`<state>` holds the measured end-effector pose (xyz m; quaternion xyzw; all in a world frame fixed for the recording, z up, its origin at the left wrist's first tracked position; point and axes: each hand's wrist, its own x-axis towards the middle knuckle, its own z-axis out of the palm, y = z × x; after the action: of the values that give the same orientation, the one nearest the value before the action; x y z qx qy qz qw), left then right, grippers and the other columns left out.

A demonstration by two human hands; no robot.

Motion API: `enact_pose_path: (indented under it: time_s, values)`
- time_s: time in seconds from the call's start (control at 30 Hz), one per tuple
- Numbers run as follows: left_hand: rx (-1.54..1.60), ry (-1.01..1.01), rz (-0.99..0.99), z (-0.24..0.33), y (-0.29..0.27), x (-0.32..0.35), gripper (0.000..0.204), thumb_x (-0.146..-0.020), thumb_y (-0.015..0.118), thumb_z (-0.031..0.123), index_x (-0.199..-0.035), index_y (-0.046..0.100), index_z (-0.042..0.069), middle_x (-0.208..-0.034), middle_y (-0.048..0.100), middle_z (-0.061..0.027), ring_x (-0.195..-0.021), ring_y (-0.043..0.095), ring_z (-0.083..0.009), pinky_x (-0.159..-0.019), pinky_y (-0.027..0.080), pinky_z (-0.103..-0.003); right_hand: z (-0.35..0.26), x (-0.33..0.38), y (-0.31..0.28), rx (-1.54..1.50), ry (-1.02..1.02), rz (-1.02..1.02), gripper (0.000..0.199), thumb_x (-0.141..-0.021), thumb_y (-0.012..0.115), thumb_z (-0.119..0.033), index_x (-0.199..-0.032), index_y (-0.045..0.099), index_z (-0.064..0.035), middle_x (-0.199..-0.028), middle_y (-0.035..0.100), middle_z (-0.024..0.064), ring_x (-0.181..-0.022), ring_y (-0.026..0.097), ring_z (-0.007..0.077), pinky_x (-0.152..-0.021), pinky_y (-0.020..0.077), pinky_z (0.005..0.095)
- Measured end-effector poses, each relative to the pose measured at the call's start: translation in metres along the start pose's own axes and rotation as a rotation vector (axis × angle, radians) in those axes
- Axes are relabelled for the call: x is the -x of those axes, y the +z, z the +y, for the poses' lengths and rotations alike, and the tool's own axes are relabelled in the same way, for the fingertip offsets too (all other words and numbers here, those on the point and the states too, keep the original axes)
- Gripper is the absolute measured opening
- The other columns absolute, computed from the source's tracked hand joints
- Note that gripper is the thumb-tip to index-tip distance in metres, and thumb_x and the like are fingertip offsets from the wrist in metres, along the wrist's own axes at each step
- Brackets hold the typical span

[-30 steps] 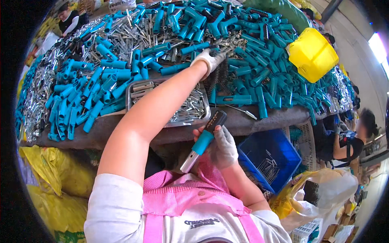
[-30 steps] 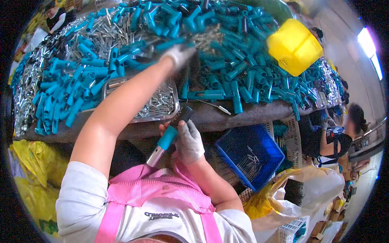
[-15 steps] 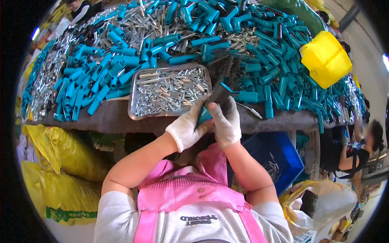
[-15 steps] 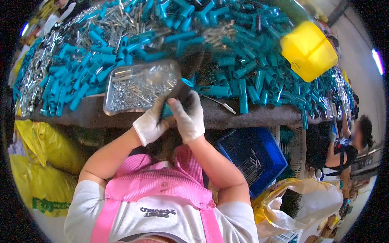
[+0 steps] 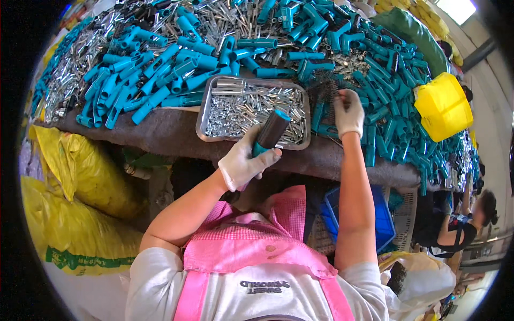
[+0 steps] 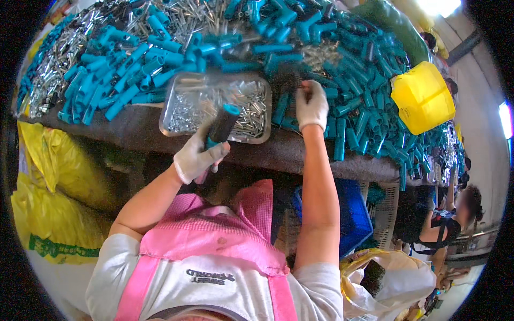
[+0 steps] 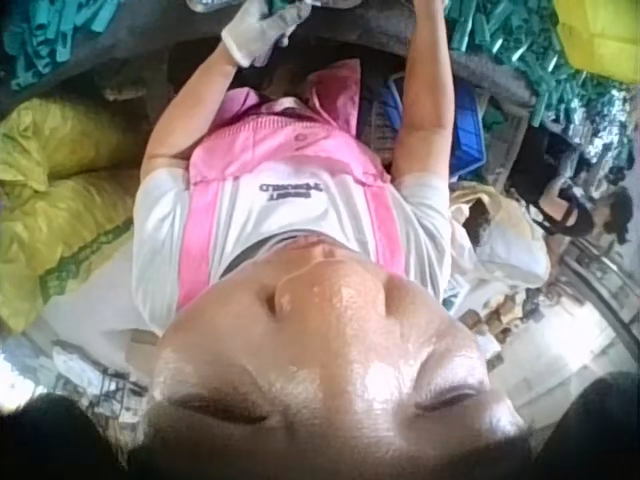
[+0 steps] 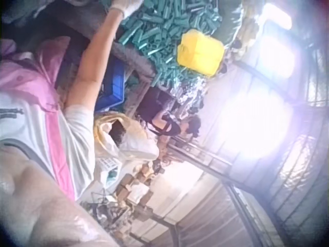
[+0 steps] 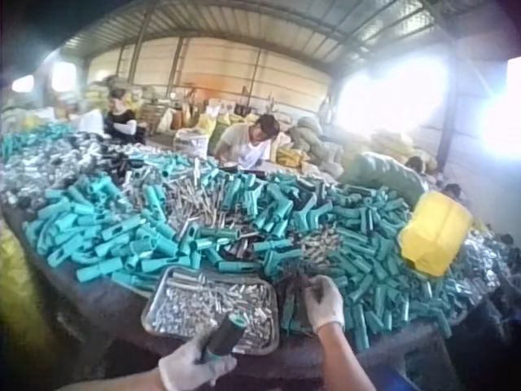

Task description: Assembling metal sleeves into plastic handles at a manufacturing workbench.

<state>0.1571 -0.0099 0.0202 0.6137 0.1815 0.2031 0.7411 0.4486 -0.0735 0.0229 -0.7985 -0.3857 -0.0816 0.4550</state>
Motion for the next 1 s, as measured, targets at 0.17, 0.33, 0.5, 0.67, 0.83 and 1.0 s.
enact_pose_path:
  time_s: [0.17, 0.33, 0.5, 0.67, 0.83, 1.0]
  values:
    - [-0.191, -0.036, 0.086, -0.011, -0.006, 0.002, 0.059, -0.083, 0.068, 0.025, -0.129, 0.039, 0.002, -0.073, 0.054, -0.0027, -0.053, 0.049, -0.0084, -0.047, 0.043, -0.024, -0.006, 0.001, -0.001, 0.181, -0.286, 0.1, 0.018, -0.084, 0.059, -0.012, -0.101, 0.06, -0.008, -0.1, 0.059, 0.0138, -0.093, 0.058, 0.0329, -0.08, 0.048, 0.0397]
    - [0.12, -0.049, 0.133, -0.012, -0.01, 0.008, 0.04, -0.084, 0.067, 0.021, -0.113, 0.048, 0.001, -0.07, 0.052, -0.001, -0.05, 0.048, -0.0076, -0.045, 0.041, -0.023, 0.007, -0.021, 0.002, 0.334, -0.276, -0.082, 0.021, -0.083, 0.061, -0.024, -0.101, 0.062, -0.013, -0.102, 0.06, 0.0138, -0.092, 0.058, 0.0362, -0.08, 0.0475, 0.0421]
    - [0.041, -0.113, 0.207, 0.002, -0.016, 0.016, 0.022, -0.081, 0.069, 0.015, -0.092, 0.052, 0.005, -0.067, 0.055, -0.0005, -0.047, 0.046, -0.0067, -0.042, 0.038, -0.023, 0.01, -0.041, 0.0, 0.3, -0.307, 0.06, 0.02, -0.087, 0.057, -0.021, -0.102, 0.06, -0.0084, -0.098, 0.063, 0.0122, -0.09, 0.061, 0.0292, -0.079, 0.0481, 0.0379]
    - [0.063, -0.111, 0.197, -0.012, -0.022, 0.022, 0.021, -0.081, 0.068, 0.014, -0.091, 0.052, 0.006, -0.066, 0.054, 0.0, -0.046, 0.046, -0.0066, -0.042, 0.038, -0.023, -0.016, -0.043, -0.024, 0.472, -0.374, 0.016, 0.017, -0.084, 0.057, -0.021, -0.097, 0.064, -0.0132, -0.103, 0.061, 0.0112, -0.096, 0.057, 0.0336, -0.081, 0.0472, 0.0413]
    - [0.052, -0.128, 0.201, -0.012, -0.019, 0.024, 0.024, -0.08, 0.07, 0.015, -0.091, 0.051, 0.006, -0.065, 0.053, 0.0006, -0.046, 0.045, -0.0065, -0.042, 0.037, -0.023, -0.051, -0.037, 0.018, 0.47, -0.686, -0.371, 0.023, -0.081, 0.06, -0.018, -0.103, 0.065, -0.0136, -0.109, 0.058, 0.0072, -0.106, 0.052, 0.0294, -0.09, 0.0433, 0.0385]
    - [-0.014, -0.142, 0.237, -0.005, -0.023, 0.033, 0.032, -0.079, 0.071, 0.015, -0.104, 0.053, 0.005, -0.067, 0.053, 0.0017, -0.046, 0.045, -0.0058, -0.042, 0.038, -0.023, -0.052, -0.054, 0.031, 0.558, -0.666, -0.341, 0.019, -0.074, 0.065, -0.017, -0.092, 0.063, -0.0124, -0.102, 0.06, 0.0063, -0.1, 0.053, 0.0288, -0.09, 0.0415, 0.0394]
